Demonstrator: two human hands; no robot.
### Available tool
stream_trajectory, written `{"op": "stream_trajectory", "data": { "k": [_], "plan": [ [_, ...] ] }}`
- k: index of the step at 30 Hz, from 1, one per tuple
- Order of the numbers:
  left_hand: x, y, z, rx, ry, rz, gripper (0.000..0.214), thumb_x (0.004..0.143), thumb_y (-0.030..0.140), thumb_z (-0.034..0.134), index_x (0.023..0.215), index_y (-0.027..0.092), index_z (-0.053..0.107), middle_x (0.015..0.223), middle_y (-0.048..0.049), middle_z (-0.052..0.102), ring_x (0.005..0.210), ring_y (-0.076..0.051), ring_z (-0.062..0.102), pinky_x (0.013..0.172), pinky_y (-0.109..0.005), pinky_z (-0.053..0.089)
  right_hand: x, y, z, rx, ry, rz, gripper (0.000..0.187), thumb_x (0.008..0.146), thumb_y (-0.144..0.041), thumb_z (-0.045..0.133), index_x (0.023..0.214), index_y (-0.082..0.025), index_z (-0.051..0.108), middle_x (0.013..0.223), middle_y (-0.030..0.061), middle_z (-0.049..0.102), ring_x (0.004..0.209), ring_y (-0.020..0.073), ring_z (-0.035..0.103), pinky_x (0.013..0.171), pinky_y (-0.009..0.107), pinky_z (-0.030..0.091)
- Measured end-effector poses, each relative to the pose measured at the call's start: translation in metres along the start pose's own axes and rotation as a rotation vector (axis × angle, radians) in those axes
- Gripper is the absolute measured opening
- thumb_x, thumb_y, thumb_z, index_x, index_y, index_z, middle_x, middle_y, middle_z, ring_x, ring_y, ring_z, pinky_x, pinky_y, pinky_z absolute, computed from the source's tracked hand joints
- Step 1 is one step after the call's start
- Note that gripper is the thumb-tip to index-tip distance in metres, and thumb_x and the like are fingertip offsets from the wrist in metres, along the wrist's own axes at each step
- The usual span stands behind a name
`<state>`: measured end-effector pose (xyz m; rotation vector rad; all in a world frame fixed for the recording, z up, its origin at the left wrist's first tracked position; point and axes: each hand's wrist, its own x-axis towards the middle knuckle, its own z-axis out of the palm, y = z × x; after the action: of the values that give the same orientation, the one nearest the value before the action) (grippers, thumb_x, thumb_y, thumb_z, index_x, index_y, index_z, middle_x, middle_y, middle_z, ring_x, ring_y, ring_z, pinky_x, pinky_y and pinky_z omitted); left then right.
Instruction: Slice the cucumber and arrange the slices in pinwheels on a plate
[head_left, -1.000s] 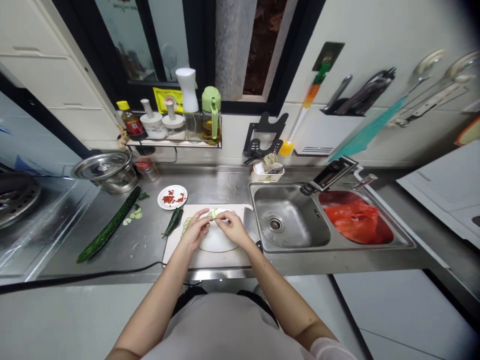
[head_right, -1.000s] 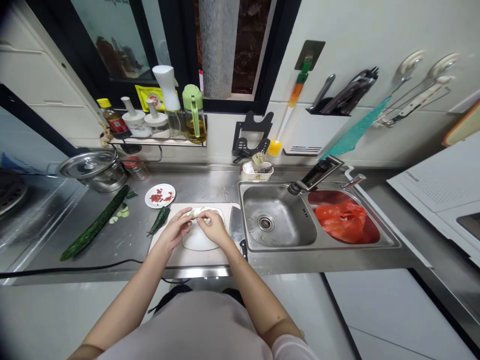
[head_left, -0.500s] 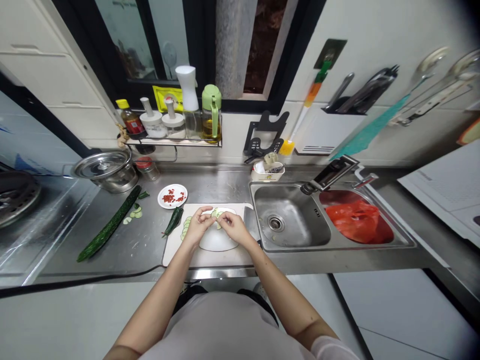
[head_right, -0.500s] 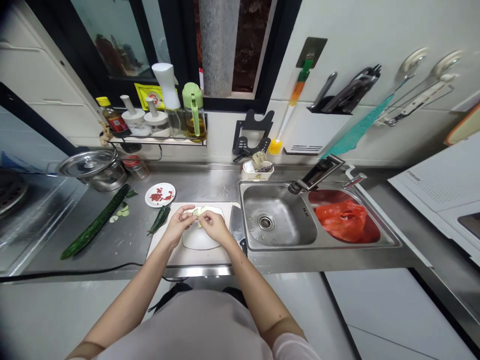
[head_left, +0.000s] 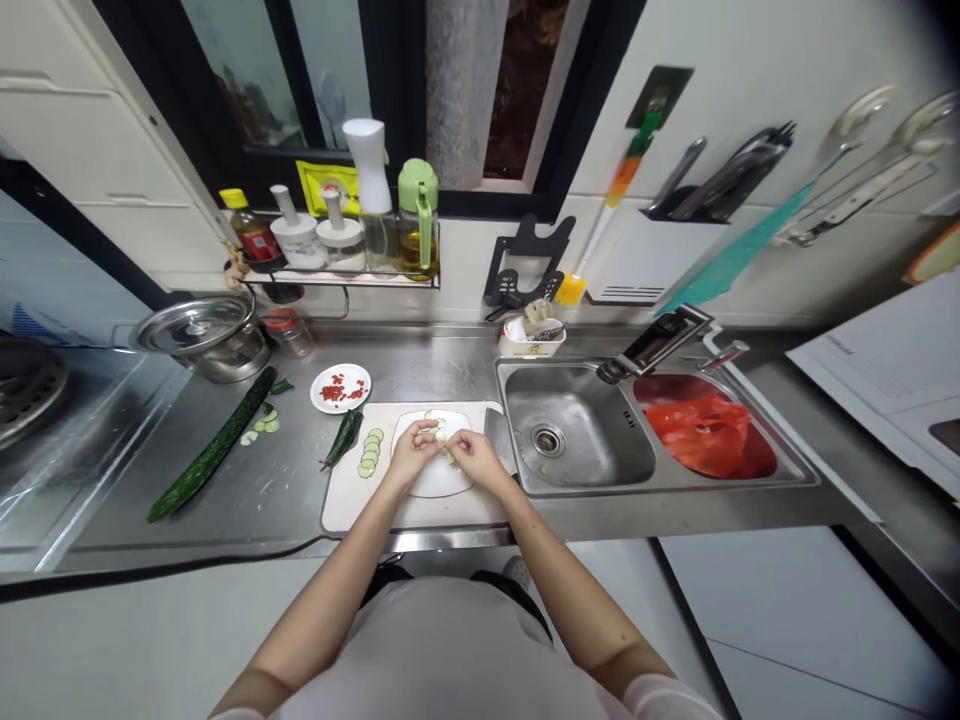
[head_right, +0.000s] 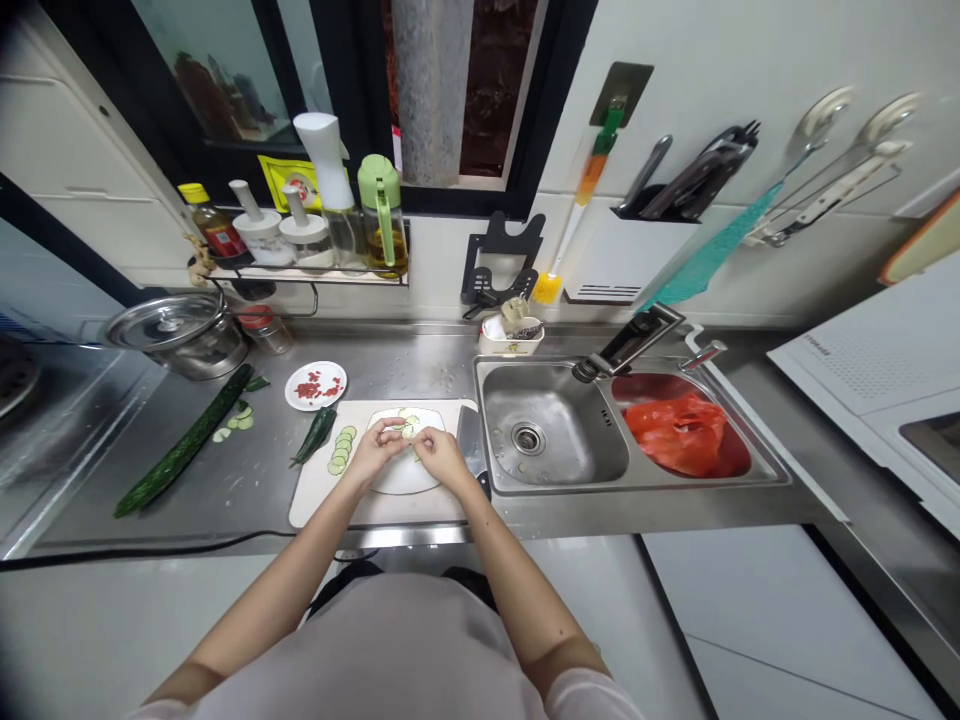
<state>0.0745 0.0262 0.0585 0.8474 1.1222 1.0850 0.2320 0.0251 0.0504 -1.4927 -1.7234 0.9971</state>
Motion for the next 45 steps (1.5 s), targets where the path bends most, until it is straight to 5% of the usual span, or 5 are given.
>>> {"op": "stream_trajectory", "data": {
  "k": [8,20,34,45],
  "plan": [
    [0.018,-0.048,0.008,0.317,0.039,-0.009,0.034,0.061,0.02,0.073,0.093,0.017,0.063,0.063,0.0026,0.064,0.06,-0.012,0.059,0.066,-0.025,0.044,-0.014,0.021,0.001,-0.389,-0.048,0.145,0.018,0.086,-0.026,0.053,0.08,-0.019,0.069,0.071,0.0017,0.068,0.067,0.0139,0.058,0.063,0.022,0.036],
    [0.02,-0.046,0.016,1.042,-0.026,0.155,0.024,0.078,0.016,0.06,0.1,0.021,0.069,0.083,-0.0054,0.068,0.079,-0.021,0.061,0.07,-0.028,0.039,-0.017,0.019,0.013,-0.734,-0.039,0.137,0.021,0.095,-0.026,0.046,0.1,-0.017,0.064,0.094,0.0133,0.071,0.094,0.0227,0.061,0.085,0.033,0.03],
    [0.01,-0.045,0.01,1.263,-0.085,0.2,0.026,0.091,0.031,0.053,0.108,0.024,0.071,0.099,-0.0064,0.065,0.095,-0.02,0.059,0.078,-0.027,0.043,-0.042,0.016,0.008,-0.899,-0.197,0.121,0.035,0.096,-0.025,0.044,0.127,-0.025,0.059,0.097,0.0103,0.072,0.097,0.0206,0.061,0.089,0.033,0.029],
    [0.017,-0.044,0.014,1.299,-0.097,0.2,0.026,0.092,0.031,0.053,0.108,0.025,0.072,0.099,-0.0049,0.066,0.094,-0.018,0.06,0.076,-0.026,0.044,-0.037,0.009,0.01,-0.941,-0.177,0.172,0.034,0.101,-0.032,0.033,0.119,-0.025,0.062,0.094,0.0096,0.073,0.093,0.0206,0.065,0.089,0.035,0.028]
  ]
}}
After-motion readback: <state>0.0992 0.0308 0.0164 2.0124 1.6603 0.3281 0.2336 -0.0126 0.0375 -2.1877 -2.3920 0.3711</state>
